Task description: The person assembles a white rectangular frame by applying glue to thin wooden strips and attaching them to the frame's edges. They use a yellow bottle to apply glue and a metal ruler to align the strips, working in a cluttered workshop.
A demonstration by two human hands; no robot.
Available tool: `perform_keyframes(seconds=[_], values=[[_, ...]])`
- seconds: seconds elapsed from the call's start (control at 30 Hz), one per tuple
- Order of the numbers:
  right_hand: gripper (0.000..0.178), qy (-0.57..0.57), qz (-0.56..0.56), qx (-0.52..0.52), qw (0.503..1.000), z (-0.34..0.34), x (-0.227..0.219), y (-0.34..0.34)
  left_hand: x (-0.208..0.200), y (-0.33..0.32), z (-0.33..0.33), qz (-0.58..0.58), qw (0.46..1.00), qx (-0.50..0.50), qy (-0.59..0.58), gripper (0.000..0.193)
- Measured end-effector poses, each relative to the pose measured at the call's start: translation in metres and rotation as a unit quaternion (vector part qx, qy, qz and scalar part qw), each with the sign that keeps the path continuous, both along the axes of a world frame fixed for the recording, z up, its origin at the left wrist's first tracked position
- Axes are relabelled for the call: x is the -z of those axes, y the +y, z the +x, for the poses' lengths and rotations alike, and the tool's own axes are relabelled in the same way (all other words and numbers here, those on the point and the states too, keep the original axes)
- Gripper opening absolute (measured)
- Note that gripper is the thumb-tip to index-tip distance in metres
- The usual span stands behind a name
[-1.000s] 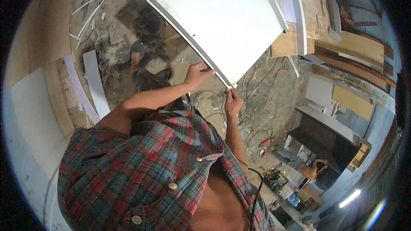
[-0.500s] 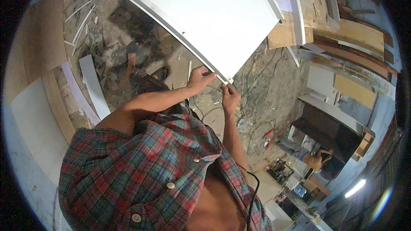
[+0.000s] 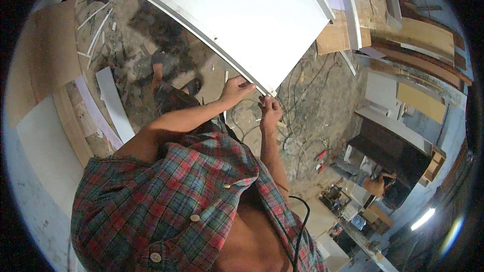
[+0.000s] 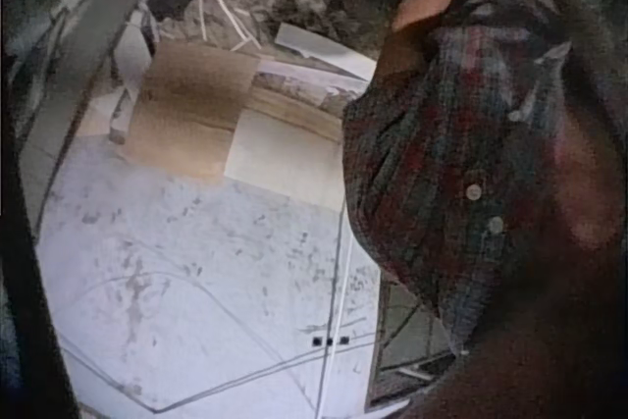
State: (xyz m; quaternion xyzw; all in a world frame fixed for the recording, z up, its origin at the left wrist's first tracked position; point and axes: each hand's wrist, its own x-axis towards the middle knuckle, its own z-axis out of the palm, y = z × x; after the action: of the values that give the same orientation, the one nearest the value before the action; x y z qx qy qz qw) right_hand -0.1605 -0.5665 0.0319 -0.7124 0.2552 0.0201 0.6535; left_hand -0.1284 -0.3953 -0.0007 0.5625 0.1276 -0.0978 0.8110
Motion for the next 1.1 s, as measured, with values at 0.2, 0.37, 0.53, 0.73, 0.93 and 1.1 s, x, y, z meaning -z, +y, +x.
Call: perform_keyframes(seconds=[0.2,0.37,0.53,0.73,0.93,1.1], values=[[0.022,-0.003,0.030,0.013,0.999,0.002,0.002,0.001,0.010,0.027,0.012,0.041,0.998,-0.037,0.029,0.023],[0.036,0.064,0.141,0.011,0.988,-0.004,0.013,-0.020,-0.010,0.027,0.013,0.056,0.997,-0.052,0.025,0.022],[0.048,0.079,0.221,0.053,0.971,-0.002,0.011,-0.013,0.012,0.024,0.012,0.039,0.997,-0.060,0.032,0.024],[0.048,0.078,0.063,0.033,0.994,-0.008,0.016,-0.015,0.019,0.021,0.011,0.026,0.997,-0.067,0.015,0.024],[0.038,0.023,-0.007,0.060,0.998,-0.026,0.013,0.022,0.002,0.027,0.012,0.015,0.998,-0.043,0.036,0.022],[0.028,0.028,-0.231,-0.063,0.971,-0.019,0.012,0.002,0.011,0.029,0.010,-0.005,0.998,-0.025,0.050,0.024]])
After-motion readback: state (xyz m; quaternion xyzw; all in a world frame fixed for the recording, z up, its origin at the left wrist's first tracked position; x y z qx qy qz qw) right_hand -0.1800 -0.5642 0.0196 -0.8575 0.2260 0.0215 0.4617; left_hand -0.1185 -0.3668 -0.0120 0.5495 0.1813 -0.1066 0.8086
